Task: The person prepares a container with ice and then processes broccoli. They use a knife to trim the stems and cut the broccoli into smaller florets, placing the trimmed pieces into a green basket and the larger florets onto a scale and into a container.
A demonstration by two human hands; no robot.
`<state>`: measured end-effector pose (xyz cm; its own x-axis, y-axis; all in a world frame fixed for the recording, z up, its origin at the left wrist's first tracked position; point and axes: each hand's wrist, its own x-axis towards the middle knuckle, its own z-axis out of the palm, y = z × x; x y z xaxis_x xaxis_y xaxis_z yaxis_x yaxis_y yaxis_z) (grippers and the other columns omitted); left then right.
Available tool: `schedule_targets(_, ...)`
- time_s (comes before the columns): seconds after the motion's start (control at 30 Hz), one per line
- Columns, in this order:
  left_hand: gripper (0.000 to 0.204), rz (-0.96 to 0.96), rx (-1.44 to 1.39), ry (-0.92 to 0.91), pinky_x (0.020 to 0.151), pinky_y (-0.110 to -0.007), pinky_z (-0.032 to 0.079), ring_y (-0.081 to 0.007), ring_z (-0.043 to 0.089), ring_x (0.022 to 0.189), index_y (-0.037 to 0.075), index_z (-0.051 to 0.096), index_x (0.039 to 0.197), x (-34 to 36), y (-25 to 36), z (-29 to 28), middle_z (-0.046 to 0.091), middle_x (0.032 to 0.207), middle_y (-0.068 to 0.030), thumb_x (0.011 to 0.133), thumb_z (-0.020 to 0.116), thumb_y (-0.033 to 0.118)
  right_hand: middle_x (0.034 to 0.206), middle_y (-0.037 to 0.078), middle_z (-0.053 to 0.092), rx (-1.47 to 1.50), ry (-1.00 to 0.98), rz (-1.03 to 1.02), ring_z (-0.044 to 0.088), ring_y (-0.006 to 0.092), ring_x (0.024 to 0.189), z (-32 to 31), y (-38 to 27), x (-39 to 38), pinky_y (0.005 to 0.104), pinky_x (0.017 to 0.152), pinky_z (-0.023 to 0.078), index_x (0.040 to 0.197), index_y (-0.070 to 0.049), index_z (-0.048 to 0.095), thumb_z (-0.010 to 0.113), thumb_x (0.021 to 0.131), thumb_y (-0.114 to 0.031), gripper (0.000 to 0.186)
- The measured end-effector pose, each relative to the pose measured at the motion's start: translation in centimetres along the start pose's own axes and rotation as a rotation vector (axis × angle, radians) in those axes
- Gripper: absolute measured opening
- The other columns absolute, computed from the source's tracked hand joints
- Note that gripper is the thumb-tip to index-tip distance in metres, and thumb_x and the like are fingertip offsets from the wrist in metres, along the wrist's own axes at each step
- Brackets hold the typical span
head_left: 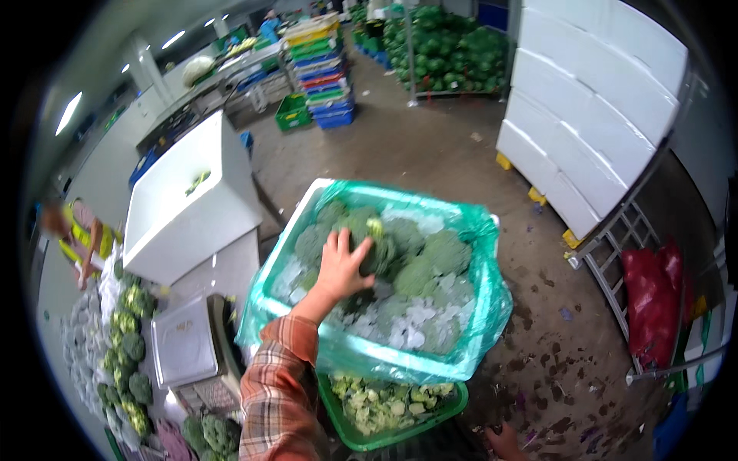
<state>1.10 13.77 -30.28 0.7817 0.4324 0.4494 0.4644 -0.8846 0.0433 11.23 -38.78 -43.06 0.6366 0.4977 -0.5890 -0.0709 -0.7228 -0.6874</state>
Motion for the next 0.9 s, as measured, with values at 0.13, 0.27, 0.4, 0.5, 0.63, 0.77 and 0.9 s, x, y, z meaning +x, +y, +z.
schedule_targets(0.13,0.085,-0.369,-0.502,0.244,0.095,-0.045,0.037,-0.0342,0.04,0.114,0.012,0.043,0.126,-4.0,0.4,-8.0,0.038,0.122,-0.0191,0.051,0.079,0.024,0.077,0.008,0.059,-0.14,-0.191,-0.279,0.057,0.0156,0.069,1.6,-0.4,1.1,0.0307,0.062,0.047,0.099,-0.003,0.05,0.069,0.076,-0.024,0.036)
schedule_targets(0.27,0.086,-0.82,-1.005,0.41,0.096,-0.036,0.039,-0.0265,0.044,0.115,0.006,0.033,0.133,-19.0,3.7,-12.7,0.045,0.122,-0.0139,0.062,0.077,0.024,0.055,0.0,0.05,-0.004,-0.523,-0.324,0.047,0.0071,0.045,5.2,-4.3,3.9,0.0247,0.044,0.036,0.095,-0.006,0.045,0.061,0.083,-0.014,0.021)
schedule_targets(0.4,0.078,-1.382,-1.169,0.718,0.09,-0.035,0.043,-0.0235,0.05,0.108,0.005,0.028,0.136,-33.5,10.9,-15.3,0.047,0.121,-0.013,0.071,0.069,0.02,0.055,0.002,0.051,-0.145,-0.81,-0.42,0.05,0.0091,0.044,9.7,-12.8,2.4,0.0243,0.044,0.038,0.099,-0.002,0.048,0.056,0.087,-0.013,0.018)
schedule_targets(0.5,0.07,-1.602,-0.975,0.797,0.087,-0.031,0.043,-0.0202,0.051,0.103,0.005,0.029,0.136,-41.8,13.2,-15.8,0.049,0.117,-0.0118,0.075,0.062,0.016,0.061,0.004,0.054,-0.204,-0.981,-0.539,0.053,0.0106,0.049,14.6,-16.4,0.9,0.0251,0.048,0.042,0.1,-0.002,0.049,0.055,0.088,-0.013,0.018)
schedule_targets(0.63,0.059,-1.674,-0.863,0.732,0.087,-0.027,0.04,-0.0175,0.05,0.101,-0.003,0.034,0.135,-47.9,12.5,-18.9,0.048,0.12,-0.0127,0.08,0.048,0.013,0.087,0.016,0.06,-0.36,-0.995,-0.953,0.06,0.0306,0.077,22.2,-20.1,-2.8,0.0363,0.067,0.048,0.103,-0.003,0.051,0.056,0.086,-0.02,0.024)
schedule_targets(0.77,0.065,-1.542,-0.398,0.426,0.104,-0.038,0.027,-0.0307,0.034,0.124,0.007,0.027,0.141,-46.6,11.3,-20.4,0.03,0.135,-0.0206,0.085,0.055,0.023,0.096,0.017,0.058,-0.434,-0.989,-1.09,0.059,0.0365,0.082,27.4,-19.7,-7.3,0.041,0.071,0.049,0.105,-0.004,0.052,0.055,0.087,-0.023,0.026)
schedule_targets(0.9,0.084,-1.517,-0.524,0.445,0.104,-0.039,0.028,-0.0321,0.035,0.124,0.0,0.029,0.136,-49.3,10.9,-19.3,0.035,0.13,-0.0211,0.069,0.074,0.024,0.09,0.017,0.057,-0.483,-0.913,-1.204,0.06,0.0354,0.074,28.8,-18.4,-10.2,0.0413,0.064,0.05,0.106,-0.004,0.051,0.056,0.086,-0.021,0.027)
